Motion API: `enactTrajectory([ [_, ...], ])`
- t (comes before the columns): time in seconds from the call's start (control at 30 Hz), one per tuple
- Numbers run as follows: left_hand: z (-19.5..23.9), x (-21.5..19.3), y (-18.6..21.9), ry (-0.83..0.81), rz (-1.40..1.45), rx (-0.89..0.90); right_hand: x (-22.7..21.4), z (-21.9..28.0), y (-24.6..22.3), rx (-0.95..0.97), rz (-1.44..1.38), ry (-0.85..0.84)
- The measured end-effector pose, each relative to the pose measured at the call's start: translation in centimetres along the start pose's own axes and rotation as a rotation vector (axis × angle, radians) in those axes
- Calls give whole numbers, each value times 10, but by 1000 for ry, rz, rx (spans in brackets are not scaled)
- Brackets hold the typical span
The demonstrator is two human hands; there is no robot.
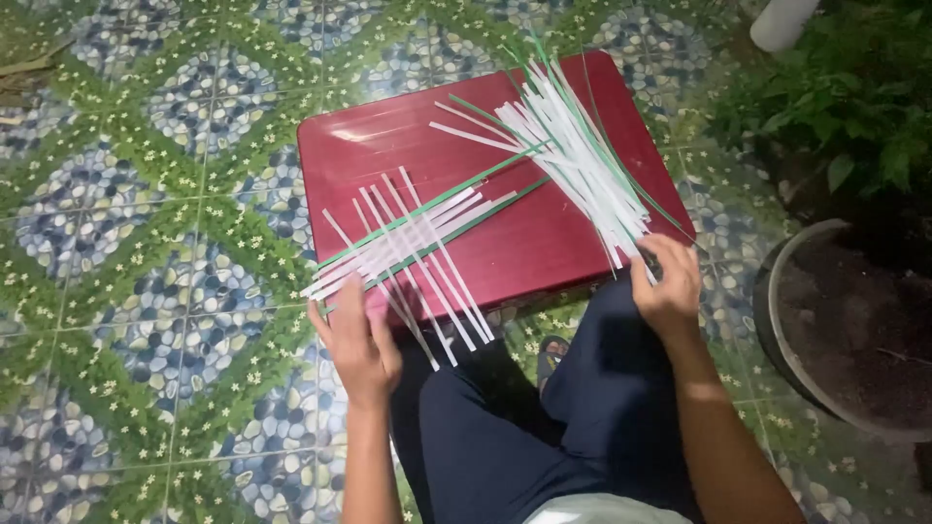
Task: The person weaves white and green plastic strips by hand on a red surface. They repeatedly interlace the strips in a basket-weave pattern, adjusting alignment and tension throughout the process.
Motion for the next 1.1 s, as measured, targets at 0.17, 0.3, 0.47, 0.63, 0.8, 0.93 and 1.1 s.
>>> enactTrajectory([
  [0.17,59,-26,20,-56,56,-234,25,-5,30,166,16,-125],
  [0.3,104,-32,18,-167,109,-392,32,-12,35,318,6,-259],
  [0.47,131,-35,5,-238,106,-546,23,-12,28,322,75,-248],
  [0.63,133,-31,3,-285,98,-688,8,-13,25,492,63,-239],
  [0.8,138,-28,4,-275,105,-620,8,-2,36,424,50,-165],
  [0.93,141,-28,3,-275,117,-632,3,-12,16,452,-17,-332],
  [1.1,143,-29,8,-258,162,-530,21,6,30,450,150,-427],
])
Point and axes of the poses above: each hand's wrist, its own z-axis away from the middle knuckle, its own x-axis out of the palm, y = z × x, the point moved 4 cm from there along -z, towards the middle knuckle, and after that the axes turned 14 degrees about -x, right-handed, at the moved point
